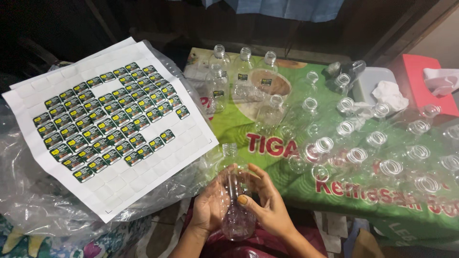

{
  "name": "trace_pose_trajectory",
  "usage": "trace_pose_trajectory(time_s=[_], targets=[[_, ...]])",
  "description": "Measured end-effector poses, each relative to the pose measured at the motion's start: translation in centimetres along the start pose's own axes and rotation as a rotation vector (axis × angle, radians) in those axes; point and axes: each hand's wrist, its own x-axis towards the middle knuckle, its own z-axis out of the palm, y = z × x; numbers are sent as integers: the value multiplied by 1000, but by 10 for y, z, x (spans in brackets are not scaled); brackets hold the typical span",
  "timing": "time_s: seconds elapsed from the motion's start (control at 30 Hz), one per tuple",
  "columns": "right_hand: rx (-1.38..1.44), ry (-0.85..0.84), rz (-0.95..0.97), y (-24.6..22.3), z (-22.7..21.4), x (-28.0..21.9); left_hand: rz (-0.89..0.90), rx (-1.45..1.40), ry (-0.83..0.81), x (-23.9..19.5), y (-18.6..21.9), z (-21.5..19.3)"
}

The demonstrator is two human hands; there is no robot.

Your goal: The person applies printed labels to clear plastic bottles one at a time. They pick a bottle, peel a label from a sheet, smooth it onto the bottle, and place the labeled bottle on the table.

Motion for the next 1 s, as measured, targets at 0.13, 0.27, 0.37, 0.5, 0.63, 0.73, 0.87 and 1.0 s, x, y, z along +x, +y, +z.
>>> trace_pose_trajectory(time_s=[0.13, 0.27, 0.37, 0.5, 0.63, 0.73, 0.87, 1.0], targets=[[-173, 72, -51, 5, 0, 0, 41, 168, 54, -5, 2, 0], [-405, 98, -87, 12, 3, 2, 31, 403, 127, -10, 1, -4], [-360, 68, -69, 19, 9, 5, 94, 533, 185, -12, -3, -9], [-256, 0, -91, 21, 15, 5, 104, 459, 180, -17, 2, -18], [50, -74, 56, 16, 20, 3, 79, 252, 118, -23, 12, -19], [135, -51, 36, 15, 27, 3, 92, 256, 83, -23, 18, -18], [121, -47, -70, 18, 26, 3, 115, 342, 136, -23, 22, -19], [167, 10, 39, 21, 21, 2, 120, 346, 249, -21, 16, -22]])
